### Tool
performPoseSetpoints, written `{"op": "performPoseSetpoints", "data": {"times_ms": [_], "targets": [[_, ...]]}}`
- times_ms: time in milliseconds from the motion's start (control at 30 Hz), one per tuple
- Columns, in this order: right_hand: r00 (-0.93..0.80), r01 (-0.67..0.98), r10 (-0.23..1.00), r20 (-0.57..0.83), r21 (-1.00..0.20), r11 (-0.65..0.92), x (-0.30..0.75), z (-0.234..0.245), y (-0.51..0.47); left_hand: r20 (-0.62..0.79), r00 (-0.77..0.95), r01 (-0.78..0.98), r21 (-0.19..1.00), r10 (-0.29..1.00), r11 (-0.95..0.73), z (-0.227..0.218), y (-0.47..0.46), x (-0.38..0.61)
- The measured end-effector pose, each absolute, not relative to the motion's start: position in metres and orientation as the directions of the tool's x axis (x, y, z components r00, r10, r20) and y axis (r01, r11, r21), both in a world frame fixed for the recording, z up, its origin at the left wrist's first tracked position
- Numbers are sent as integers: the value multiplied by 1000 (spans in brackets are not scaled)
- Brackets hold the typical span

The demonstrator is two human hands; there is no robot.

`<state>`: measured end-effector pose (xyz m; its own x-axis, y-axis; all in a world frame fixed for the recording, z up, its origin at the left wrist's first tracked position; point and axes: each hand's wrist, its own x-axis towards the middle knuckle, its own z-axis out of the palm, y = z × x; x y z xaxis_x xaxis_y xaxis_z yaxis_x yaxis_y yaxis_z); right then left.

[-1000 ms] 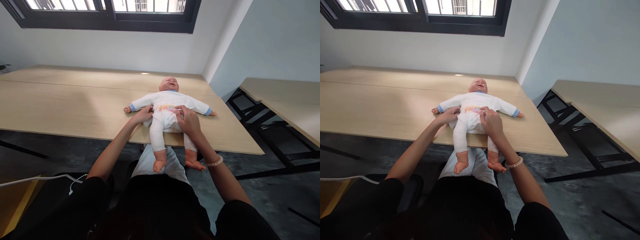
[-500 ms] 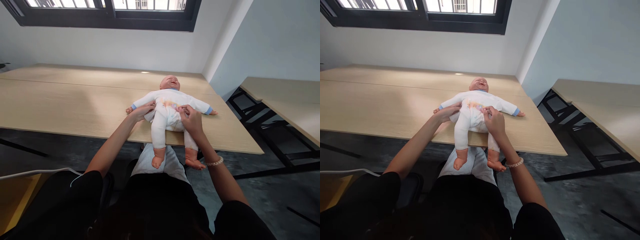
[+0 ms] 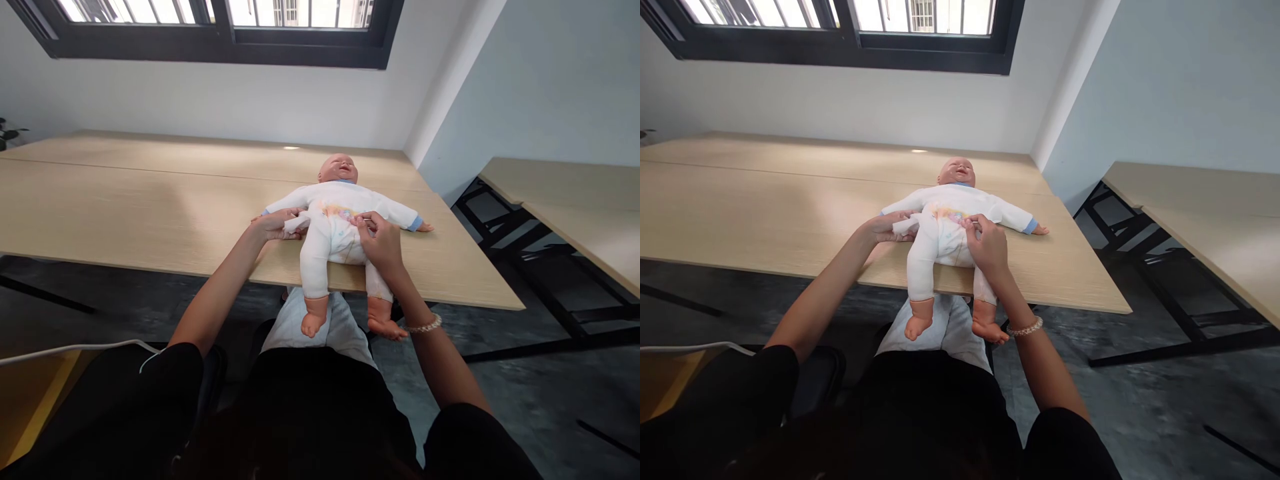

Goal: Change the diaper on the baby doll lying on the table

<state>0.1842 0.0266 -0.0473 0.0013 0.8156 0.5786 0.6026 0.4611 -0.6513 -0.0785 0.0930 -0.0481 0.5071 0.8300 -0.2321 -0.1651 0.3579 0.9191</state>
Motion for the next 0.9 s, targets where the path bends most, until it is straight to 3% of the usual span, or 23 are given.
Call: {"op": "performPoseSetpoints", "data": {"times_ms": [400,533,633,767,900], "targets": [[-5,624,821,571,-640,448,183,-47,24,-123,111,-301,942,986,151,-40,92,-92],[-23,607,824,566,-647,462,186,-46,26,-130,34,-287,948,991,134,-40,93,-92],[-56,674,817,574,-582,455,185,-31,31,-123,12,-292,949,992,122,-41,95,-91],[-261,697,744,615,-413,586,156,-2,47,-107,3,-302,948,994,103,-42,94,-89],[-516,646,718,466,-338,684,107,4,71,-112,38,-293,949,993,118,-41,90,-89]]}}
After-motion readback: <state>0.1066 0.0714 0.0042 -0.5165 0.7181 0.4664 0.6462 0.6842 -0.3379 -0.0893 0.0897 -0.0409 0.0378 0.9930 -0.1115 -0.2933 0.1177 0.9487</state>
